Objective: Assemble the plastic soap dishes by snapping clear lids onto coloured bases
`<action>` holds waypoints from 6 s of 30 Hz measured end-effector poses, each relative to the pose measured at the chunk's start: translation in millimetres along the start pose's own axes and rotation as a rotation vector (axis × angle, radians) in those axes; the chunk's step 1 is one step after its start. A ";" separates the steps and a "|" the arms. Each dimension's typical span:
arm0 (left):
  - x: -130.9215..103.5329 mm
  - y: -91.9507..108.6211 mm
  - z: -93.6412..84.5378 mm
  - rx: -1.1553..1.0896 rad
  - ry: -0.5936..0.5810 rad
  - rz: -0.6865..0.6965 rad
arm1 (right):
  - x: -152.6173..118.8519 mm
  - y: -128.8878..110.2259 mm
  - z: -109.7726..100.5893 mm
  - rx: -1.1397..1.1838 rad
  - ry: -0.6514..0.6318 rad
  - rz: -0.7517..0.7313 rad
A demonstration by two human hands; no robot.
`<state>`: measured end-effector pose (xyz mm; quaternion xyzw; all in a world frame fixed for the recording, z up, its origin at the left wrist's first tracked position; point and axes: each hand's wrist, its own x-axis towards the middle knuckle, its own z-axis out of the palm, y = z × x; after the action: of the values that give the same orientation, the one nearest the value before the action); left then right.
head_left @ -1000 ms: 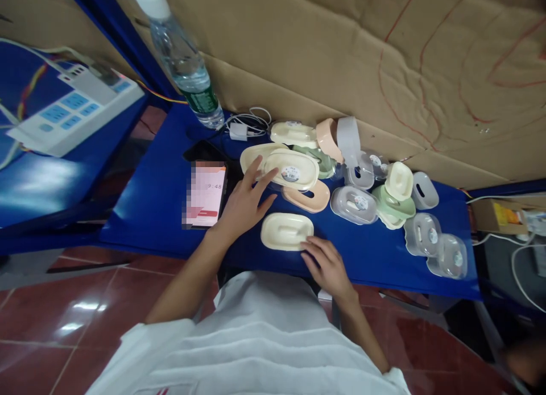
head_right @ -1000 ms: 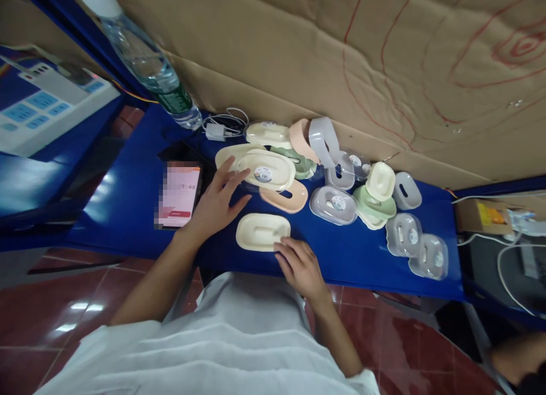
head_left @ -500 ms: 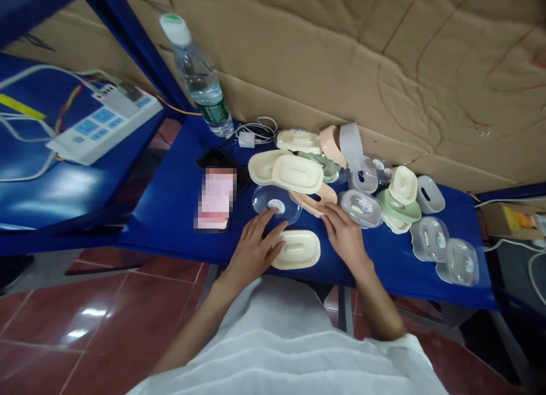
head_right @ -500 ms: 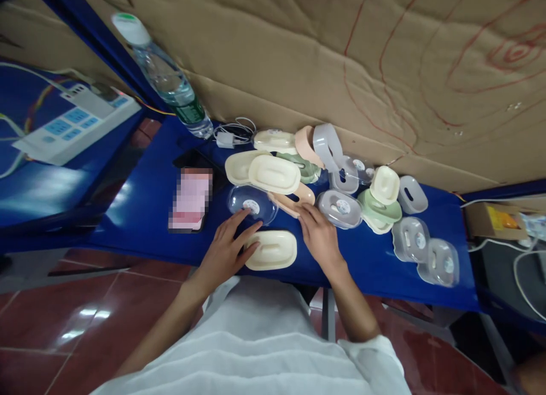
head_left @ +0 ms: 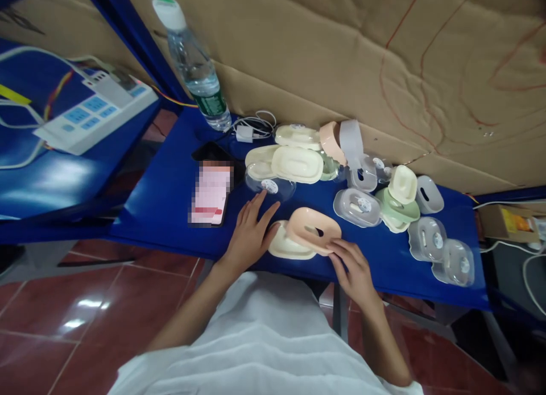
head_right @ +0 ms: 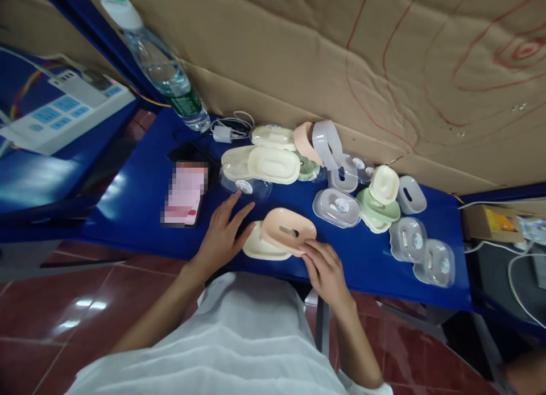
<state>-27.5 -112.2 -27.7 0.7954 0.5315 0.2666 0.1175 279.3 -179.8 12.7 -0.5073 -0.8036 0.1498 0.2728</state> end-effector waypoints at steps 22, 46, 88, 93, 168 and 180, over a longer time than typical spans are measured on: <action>-48.6 5.1 -5.5 -0.122 -0.024 0.175 | -15.6 -2.3 36.5 -0.089 -0.073 -0.095; -12.5 -9.0 -24.2 -0.069 -0.019 0.156 | -4.5 -9.4 50.1 -0.017 0.021 0.000; -21.5 26.6 -2.0 -0.027 -0.003 0.495 | -10.9 2.4 53.1 -0.050 0.067 -0.141; -36.0 42.7 8.6 -0.094 0.004 0.478 | -17.6 3.0 49.3 -0.004 0.015 -0.093; 56.1 -20.8 3.7 -0.006 0.077 0.034 | 17.6 11.7 51.9 -0.109 0.095 0.026; 44.1 3.5 -11.0 -0.185 -0.167 0.328 | 37.1 13.9 53.9 -0.029 -0.016 -0.025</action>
<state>-17.9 -74.6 -3.8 0.8764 0.3565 0.2631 0.1889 245.2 -138.5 -27.4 -0.4999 -0.8142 0.1385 0.2608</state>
